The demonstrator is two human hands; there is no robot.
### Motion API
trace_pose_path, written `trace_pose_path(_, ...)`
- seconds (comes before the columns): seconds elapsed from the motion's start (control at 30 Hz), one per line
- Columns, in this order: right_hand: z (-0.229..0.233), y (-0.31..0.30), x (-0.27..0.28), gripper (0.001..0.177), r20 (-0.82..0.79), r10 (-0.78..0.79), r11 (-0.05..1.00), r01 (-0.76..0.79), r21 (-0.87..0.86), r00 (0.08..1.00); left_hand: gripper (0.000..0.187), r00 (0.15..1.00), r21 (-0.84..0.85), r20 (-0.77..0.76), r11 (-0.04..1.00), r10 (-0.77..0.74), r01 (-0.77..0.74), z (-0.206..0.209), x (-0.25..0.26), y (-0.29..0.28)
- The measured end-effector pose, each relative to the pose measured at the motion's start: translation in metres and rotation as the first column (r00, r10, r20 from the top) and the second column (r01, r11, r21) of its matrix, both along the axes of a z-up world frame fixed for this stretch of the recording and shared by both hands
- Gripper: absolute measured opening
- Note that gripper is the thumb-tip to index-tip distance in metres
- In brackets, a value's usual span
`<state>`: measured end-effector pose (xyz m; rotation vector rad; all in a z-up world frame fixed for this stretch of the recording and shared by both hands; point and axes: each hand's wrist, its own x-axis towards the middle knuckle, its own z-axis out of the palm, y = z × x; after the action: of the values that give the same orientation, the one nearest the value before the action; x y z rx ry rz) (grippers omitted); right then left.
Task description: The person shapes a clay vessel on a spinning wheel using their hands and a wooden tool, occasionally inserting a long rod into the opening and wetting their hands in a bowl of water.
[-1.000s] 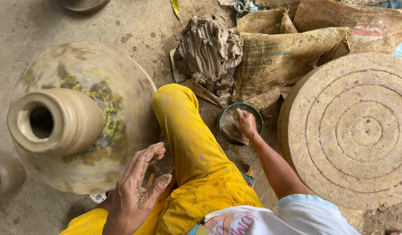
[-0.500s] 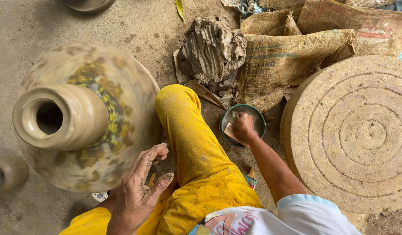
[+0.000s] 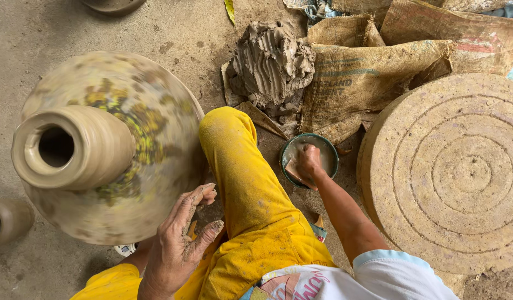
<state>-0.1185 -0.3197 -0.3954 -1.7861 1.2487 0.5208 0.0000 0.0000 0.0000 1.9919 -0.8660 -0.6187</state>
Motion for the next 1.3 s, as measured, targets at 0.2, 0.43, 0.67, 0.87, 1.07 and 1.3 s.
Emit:
trace_pose_path(0.2,-0.028,-0.005,-0.013,0.023,0.155,-0.242,0.957,0.209,0.199,0.958,0.055,0.999,-0.034,-0.011,0.999,-0.033,0.033,-0.001,0.0,-0.007)
trace_pose_path(0.43,0.029,-0.023,-0.045,0.037,0.616,-0.178,0.922,0.349,-0.17,0.768,0.058,1.0,-0.022,-0.003,0.999,-0.027,0.027,0.0,0.0,-0.007)
trace_pose_path(0.67,0.124,-0.025,-0.065,0.028,0.864,-0.356,0.875,0.451,0.175,0.357,0.054,0.996,-0.058,0.011,0.994,-0.09,0.09,0.006,-0.008,-0.02)
trace_pose_path(0.87,0.093,-0.013,-0.043,0.041,0.37,-0.091,0.985,0.138,-0.104,0.925,0.039,0.959,-0.077,0.033,0.956,-0.281,0.283,-0.011,-0.006,-0.056)
trace_pose_path(1.07,0.187,0.006,-0.07,0.053,0.714,0.263,0.851,0.192,-0.489,0.649,0.057,0.894,-0.028,0.191,0.908,-0.405,0.417,-0.07,-0.038,-0.147)
trace_pose_path(1.3,0.216,0.041,-0.097,0.036,0.851,0.493,0.693,0.509,-0.511,0.183,0.015,0.788,0.169,0.327,0.852,-0.522,0.495,-0.072,-0.062,-0.211)
